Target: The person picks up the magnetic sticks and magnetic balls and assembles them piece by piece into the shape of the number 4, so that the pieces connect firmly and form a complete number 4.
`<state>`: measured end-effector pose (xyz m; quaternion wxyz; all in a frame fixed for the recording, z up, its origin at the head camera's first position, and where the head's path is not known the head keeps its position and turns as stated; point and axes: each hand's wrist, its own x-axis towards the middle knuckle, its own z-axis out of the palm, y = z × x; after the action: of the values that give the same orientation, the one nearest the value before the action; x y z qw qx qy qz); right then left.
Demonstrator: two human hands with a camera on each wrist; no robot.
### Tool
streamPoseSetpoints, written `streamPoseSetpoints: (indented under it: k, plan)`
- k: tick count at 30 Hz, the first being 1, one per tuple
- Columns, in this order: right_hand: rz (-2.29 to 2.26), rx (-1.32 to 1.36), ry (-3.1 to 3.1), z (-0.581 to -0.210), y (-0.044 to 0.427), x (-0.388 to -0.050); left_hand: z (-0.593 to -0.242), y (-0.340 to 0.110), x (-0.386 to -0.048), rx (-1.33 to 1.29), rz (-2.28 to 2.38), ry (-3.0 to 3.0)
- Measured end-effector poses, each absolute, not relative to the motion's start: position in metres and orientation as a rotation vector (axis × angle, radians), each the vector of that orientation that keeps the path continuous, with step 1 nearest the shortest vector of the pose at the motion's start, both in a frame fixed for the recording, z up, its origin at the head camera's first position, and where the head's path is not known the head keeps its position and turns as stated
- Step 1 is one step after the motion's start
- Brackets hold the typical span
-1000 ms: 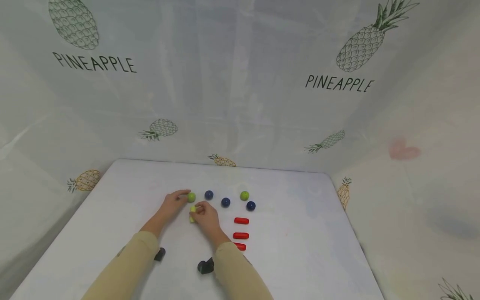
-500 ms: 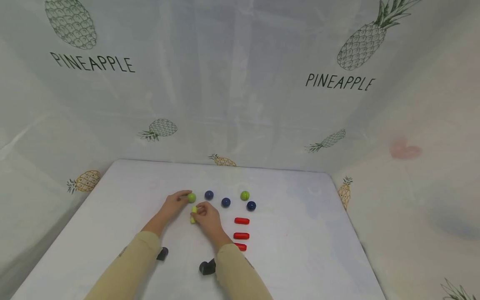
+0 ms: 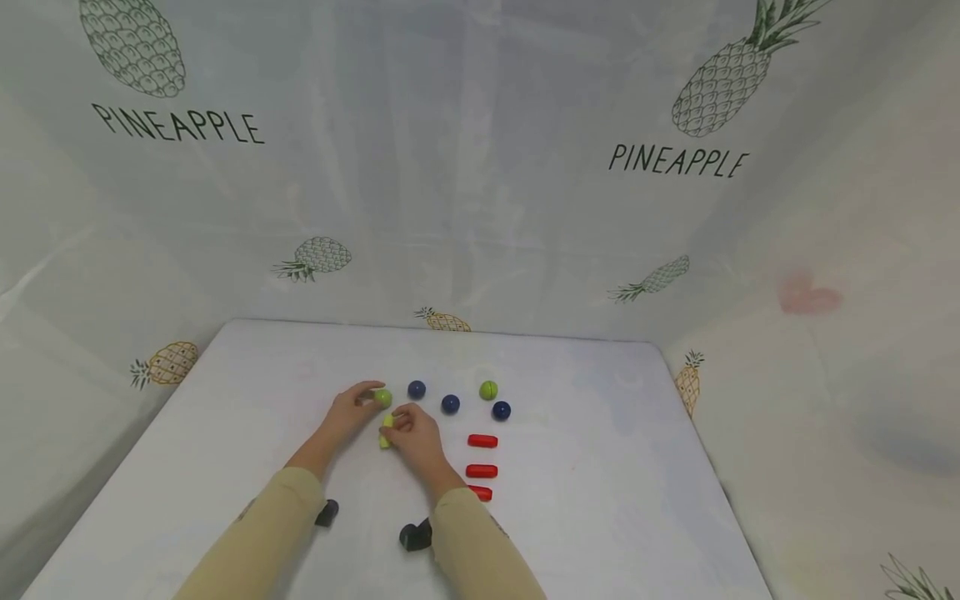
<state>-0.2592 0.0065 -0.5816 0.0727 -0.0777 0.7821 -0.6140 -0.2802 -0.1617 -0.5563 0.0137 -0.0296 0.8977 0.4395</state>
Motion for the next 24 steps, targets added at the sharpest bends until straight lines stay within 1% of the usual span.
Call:
streamPoseSetpoints:
  k: [24]
  plan:
    - [-1.733, -0.284, 2.512, -0.5798, 0.0036, -0.2567, -0.5625, -0.1642, -0.2782, -0.037, 1.398, 2.787]
